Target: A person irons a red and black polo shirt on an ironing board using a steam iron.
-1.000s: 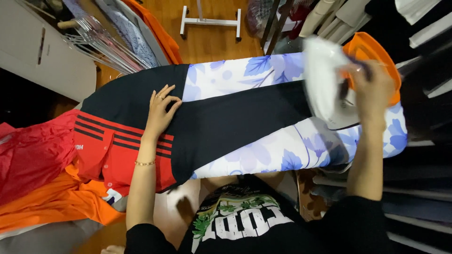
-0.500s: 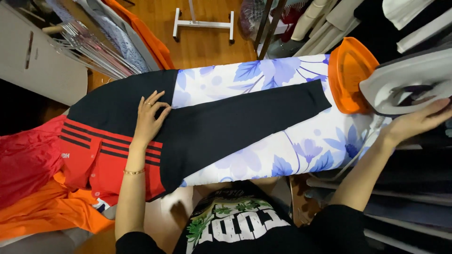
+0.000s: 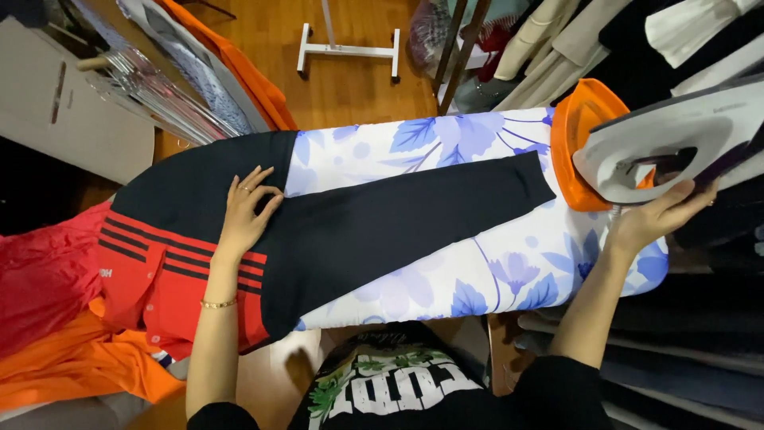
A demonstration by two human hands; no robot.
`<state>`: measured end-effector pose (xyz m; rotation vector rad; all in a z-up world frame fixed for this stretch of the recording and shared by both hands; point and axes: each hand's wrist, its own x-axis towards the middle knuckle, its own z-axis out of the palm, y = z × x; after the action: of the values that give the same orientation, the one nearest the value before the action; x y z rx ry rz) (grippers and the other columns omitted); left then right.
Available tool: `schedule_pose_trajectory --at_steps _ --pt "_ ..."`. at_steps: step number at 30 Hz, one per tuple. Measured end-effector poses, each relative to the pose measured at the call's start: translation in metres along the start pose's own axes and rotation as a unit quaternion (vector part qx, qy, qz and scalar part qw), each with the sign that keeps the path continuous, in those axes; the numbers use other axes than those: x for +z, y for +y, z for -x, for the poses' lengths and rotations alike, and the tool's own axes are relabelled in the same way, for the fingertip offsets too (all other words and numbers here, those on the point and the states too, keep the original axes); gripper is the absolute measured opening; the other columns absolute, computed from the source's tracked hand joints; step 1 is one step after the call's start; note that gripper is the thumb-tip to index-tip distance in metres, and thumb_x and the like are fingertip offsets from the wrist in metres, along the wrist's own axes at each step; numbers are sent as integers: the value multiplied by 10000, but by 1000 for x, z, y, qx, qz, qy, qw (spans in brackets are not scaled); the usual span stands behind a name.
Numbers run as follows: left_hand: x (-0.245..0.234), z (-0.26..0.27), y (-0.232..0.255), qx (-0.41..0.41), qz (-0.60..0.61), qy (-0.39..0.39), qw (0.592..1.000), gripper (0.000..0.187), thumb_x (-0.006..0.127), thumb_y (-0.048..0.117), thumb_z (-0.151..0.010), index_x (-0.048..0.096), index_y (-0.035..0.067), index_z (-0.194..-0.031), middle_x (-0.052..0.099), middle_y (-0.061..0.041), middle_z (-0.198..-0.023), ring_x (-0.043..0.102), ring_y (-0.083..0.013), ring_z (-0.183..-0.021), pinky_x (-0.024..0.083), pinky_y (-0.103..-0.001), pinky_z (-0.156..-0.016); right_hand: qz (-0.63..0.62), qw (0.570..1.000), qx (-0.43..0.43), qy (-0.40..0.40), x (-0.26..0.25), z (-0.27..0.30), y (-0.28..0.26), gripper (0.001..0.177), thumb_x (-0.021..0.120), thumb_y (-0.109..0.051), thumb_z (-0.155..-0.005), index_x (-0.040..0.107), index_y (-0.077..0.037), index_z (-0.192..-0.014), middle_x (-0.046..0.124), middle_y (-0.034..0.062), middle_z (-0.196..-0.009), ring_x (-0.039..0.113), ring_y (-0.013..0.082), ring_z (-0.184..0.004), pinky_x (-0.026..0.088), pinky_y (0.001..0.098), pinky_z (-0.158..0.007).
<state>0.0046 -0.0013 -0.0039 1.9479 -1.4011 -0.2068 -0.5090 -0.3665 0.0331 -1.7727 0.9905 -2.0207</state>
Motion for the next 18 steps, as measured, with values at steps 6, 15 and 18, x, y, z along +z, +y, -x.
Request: schedule_pose_trajectory --at_steps 6,15,18 --pt "0 1 1 4 -6 3 1000 154 580 257 -1026 685 148 -1058 539 -110 -1485 373 -296 -1481 102 -555 -1237 74 996 57 -11 -14 11 18 380 397 -263 -1222 330 -89 -1553 645 185 -1093 652 277 -988 569 391 -918" --pt "-7 20 21 42 -39 66 996 202 512 175 -1075 637 97 -1213 447 -118 -1543 357 -336 -1484 107 -631 -1220 -30 996 9 -80 -24 -8 16 319 473 -143 -1262 383 -64 -1558 542 252 -1124 560 349 -1048 507 464 -1019" --pt "-9 48 48 -1 -26 56 998 275 516 220 -1058 590 114 -1301 429 -133 -1549 329 -319 -1496 92 -599 -1226 -21 992 -56 -107 -21 -14 -3 304 465 -123 -1251 397 30 -1506 573 353 -1309 592 440 -1120 504 507 -1022"
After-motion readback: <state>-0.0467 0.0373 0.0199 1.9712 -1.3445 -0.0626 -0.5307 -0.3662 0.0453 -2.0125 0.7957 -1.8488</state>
